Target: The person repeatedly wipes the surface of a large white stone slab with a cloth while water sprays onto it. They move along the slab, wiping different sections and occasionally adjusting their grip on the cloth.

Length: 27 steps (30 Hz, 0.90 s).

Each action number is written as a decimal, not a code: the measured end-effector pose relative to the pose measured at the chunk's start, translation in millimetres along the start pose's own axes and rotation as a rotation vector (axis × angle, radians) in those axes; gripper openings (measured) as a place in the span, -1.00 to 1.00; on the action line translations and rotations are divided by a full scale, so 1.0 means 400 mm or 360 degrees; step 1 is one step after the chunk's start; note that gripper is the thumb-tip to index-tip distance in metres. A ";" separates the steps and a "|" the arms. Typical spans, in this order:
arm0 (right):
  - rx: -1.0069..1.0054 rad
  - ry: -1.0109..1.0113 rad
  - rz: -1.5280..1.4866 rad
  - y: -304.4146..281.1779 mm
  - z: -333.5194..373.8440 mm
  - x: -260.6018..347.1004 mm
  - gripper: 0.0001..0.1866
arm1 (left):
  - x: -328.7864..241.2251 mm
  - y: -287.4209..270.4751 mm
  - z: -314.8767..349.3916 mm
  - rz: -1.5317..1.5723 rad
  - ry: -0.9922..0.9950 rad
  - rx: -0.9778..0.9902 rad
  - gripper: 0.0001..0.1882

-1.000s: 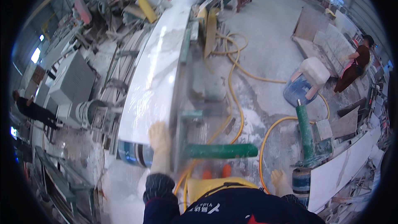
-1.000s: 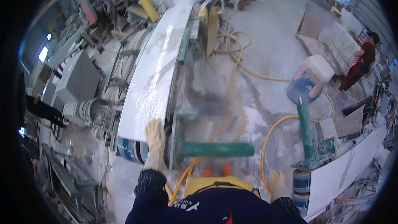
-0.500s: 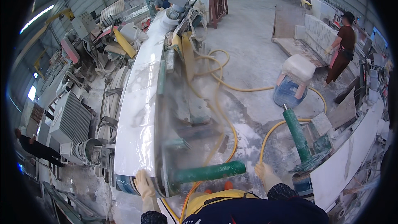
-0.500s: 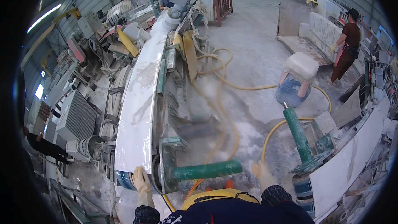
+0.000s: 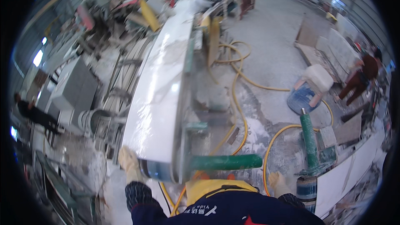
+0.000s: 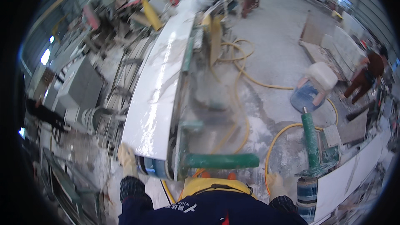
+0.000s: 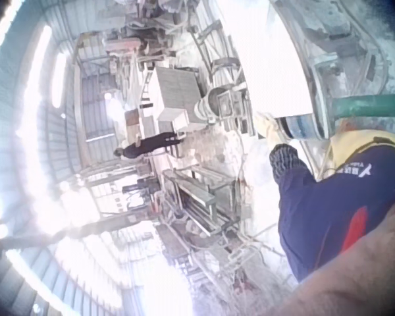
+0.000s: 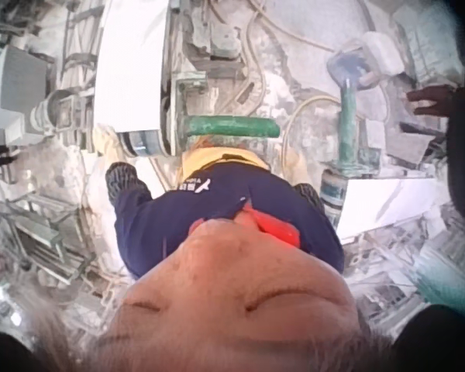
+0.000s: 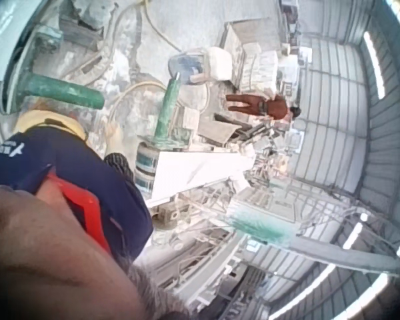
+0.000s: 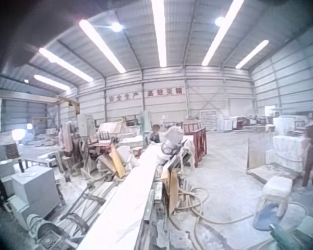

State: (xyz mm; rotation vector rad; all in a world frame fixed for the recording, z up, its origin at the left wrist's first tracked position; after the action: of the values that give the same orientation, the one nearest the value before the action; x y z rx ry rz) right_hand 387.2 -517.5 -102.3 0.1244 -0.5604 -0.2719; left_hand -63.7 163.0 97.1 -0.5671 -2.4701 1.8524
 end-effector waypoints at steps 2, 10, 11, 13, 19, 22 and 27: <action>0.0000 -0.0015 0.0056 0.035 0.041 0.006 -0.52 | 0.007 0.012 -0.035 0.0010 0.0079 0.0011 -0.45; 0.0054 -0.0003 0.0252 0.105 0.134 -0.007 -0.42 | -0.023 0.031 -0.136 0.0213 0.0372 -0.0038 -0.48; 0.0085 0.0003 0.0259 0.113 0.141 -0.006 -0.42 | -0.026 0.038 -0.152 0.0221 0.0355 0.0012 -0.48; 0.0075 -0.0039 0.0288 0.126 0.151 0.005 -0.40 | -0.034 0.051 -0.181 0.0318 0.0363 0.0023 -0.48; 0.0114 -0.0072 0.0322 0.170 0.175 0.019 -0.38 | -0.053 0.085 -0.224 0.0376 0.0304 0.0079 -0.44; 0.0127 -0.0068 0.0402 0.186 0.187 0.006 -0.38 | -0.049 0.075 -0.215 0.0422 0.0299 0.0085 -0.44; 0.0074 -0.0024 0.0419 0.191 0.186 -0.022 -0.39 | -0.009 0.025 -0.165 0.0503 0.0299 0.0135 -0.45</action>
State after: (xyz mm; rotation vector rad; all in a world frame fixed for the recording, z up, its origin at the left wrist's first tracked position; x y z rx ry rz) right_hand 356.7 -444.9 -29.6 0.0923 -0.5917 -0.0035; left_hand -43.4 225.7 108.5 -1.1263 -2.2758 1.8854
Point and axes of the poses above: each hand's wrist, its own z-axis away from the middle knuckle, its own y-axis out of the palm, x = y × z, the point moved 4 cm from there along -z, towards the middle knuckle
